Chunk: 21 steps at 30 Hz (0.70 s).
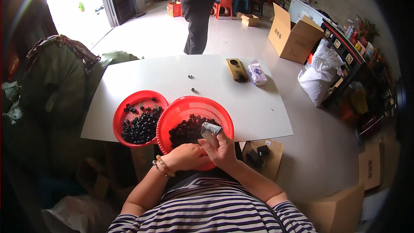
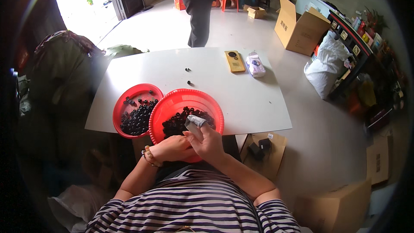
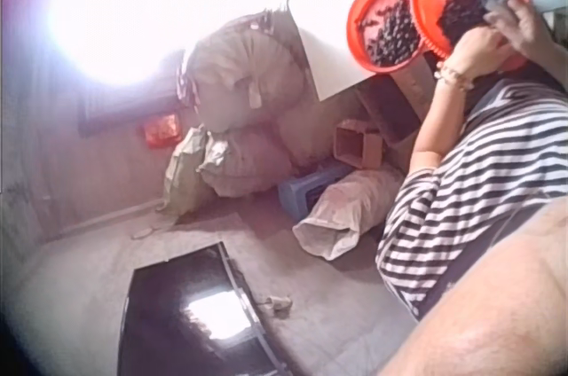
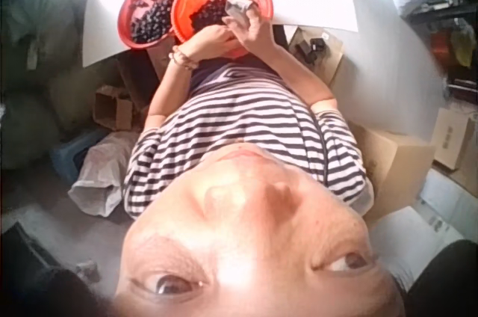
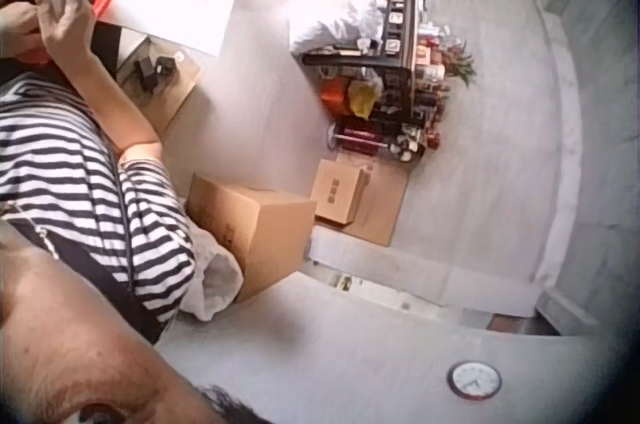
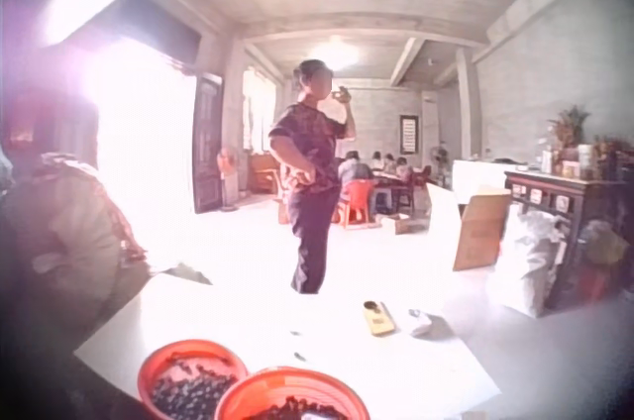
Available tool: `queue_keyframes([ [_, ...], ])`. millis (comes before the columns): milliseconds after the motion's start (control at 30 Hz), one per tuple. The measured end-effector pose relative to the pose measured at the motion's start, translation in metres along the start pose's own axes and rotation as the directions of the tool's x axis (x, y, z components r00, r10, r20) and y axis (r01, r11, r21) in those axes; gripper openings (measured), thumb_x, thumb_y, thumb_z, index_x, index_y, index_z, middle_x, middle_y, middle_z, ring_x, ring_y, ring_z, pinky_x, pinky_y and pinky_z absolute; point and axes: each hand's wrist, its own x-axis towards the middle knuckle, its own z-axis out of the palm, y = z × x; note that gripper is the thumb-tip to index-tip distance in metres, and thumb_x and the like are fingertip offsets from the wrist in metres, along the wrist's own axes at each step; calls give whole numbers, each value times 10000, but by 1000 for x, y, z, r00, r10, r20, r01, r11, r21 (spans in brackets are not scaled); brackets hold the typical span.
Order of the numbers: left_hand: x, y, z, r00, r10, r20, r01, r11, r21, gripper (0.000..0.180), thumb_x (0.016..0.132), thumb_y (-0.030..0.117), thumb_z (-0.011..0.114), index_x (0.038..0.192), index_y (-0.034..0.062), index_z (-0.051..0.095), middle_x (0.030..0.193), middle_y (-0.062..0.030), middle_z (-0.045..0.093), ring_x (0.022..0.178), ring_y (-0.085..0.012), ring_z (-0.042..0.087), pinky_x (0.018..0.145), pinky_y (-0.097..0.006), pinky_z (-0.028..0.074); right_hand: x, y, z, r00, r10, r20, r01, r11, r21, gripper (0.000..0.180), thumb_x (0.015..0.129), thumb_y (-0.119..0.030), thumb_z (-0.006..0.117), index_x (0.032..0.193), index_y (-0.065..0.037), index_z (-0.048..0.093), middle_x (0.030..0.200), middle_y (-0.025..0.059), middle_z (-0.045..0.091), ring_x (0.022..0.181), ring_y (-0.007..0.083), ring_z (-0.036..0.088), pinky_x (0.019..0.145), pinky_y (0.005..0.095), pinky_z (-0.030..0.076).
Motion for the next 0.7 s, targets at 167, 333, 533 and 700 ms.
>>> queue_keyframes([
  [167, -5, -7, 0, 997, 71, -21, -71, 997, 21, 257, 809, 263, 490, 865, 17, 542, 771, -184, 577, 721, -339, 558, 647, -390, 447, -1, 2, -4, 996, 81, 28, -81, 997, 1, 245, 788, -105, 568, 992, 15, 505, 825, 142, 617, 789, 204, 626, 641, 275, 493],
  [333, -14, -9, -6, 995, 96, -12, -96, 995, -10, 228, 802, 254, 513, 859, 37, 548, 742, -154, 581, 687, -316, 561, 618, -376, 446, 1, 1, -4, 1000, 12, 10, -10, 991, -136, 303, 769, -136, 599, 1028, -10, 505, 793, 140, 615, 731, 239, 626, 616, 287, 489],
  [533, -30, 0, -24, 995, 95, 24, -94, 994, -52, 221, 752, 226, 596, 851, 32, 555, 730, -127, 587, 687, -291, 574, 615, -350, 455, -1, 1, -5, 998, 59, 33, -55, 991, -124, 289, 777, -126, 589, 1019, 5, 501, 793, 133, 618, 732, 223, 629, 612, 280, 490],
  [700, -35, -6, -24, 976, 189, -110, -207, 959, -193, 199, 698, 127, 652, 844, 22, 568, 733, -101, 595, 678, -229, 593, 625, -303, 469, 1, -4, -2, 998, 57, 31, -55, 997, -58, 265, 795, -136, 570, 1004, 12, 504, 796, 131, 616, 724, 197, 629, 598, 276, 484],
])
